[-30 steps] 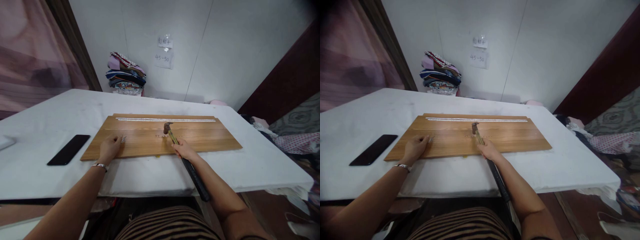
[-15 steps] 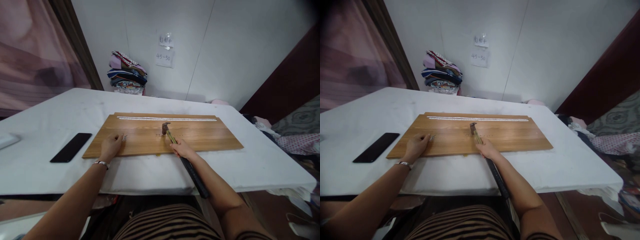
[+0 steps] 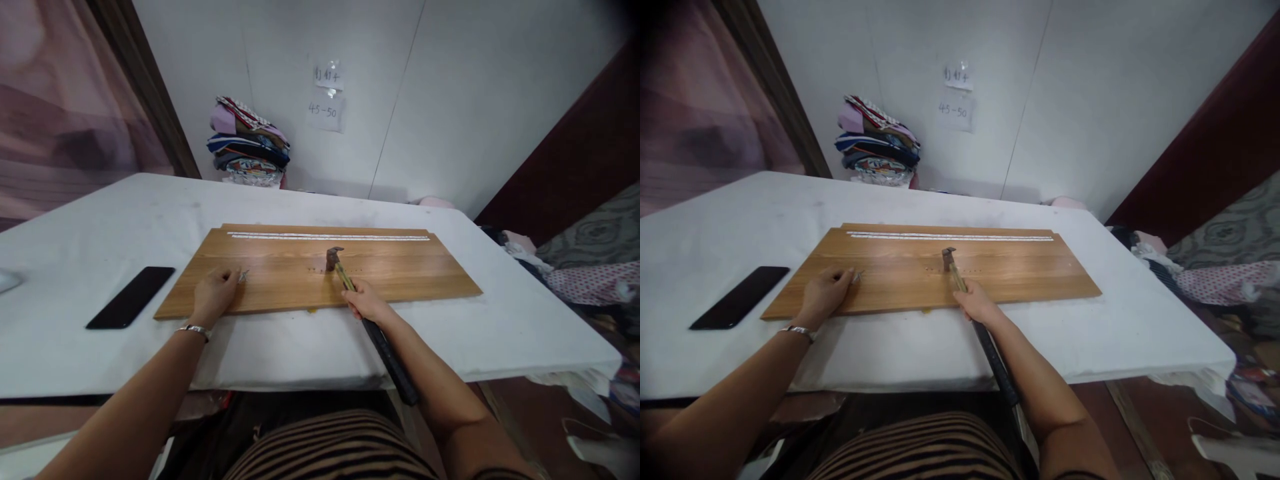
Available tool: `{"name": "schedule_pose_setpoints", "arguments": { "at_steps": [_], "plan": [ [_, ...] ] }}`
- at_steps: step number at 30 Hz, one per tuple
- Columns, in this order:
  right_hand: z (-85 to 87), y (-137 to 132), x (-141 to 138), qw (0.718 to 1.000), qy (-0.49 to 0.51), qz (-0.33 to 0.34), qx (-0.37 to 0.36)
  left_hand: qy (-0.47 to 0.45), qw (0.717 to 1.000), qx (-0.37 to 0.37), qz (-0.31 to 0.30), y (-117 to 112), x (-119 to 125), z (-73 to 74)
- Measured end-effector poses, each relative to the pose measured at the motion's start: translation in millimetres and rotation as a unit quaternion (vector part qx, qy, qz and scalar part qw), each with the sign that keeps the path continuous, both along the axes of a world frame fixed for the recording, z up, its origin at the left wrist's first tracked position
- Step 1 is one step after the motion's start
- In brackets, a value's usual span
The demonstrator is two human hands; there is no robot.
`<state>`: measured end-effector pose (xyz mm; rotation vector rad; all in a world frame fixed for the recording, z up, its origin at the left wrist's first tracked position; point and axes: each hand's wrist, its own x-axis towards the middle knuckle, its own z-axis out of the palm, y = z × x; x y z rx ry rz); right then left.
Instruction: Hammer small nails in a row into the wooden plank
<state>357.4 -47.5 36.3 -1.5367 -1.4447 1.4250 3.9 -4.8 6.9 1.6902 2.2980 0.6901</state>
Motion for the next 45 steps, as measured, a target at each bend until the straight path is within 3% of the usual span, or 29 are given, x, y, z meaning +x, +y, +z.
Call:
{"name": "schedule_pose_setpoints", "arguments": {
  "at_steps": [12, 28, 37, 45],
  "plan": [
    [-1.3, 1, 2, 1.0, 0.013, -0.014, -0.011, -0.003, 1.0, 0.0, 0.0, 2, -1, -1.0],
    [-1.4, 6, 5, 0.999, 0.018, -0.016, 0.028, -0.001, 1.0, 0.004, -0.003, 2, 0, -1.2],
    [-9.8, 11, 11, 0.999, 0.023, -0.01, 0.032, 0.0, 1.0, 0.002, 0.011, 3, 1, -1.9],
    [-3.7, 7, 10, 1.0, 0.019, -0.013, 0.019, -0.014, 1.0, 0.012, 0.014, 3, 0, -3.5]
  ]
}}
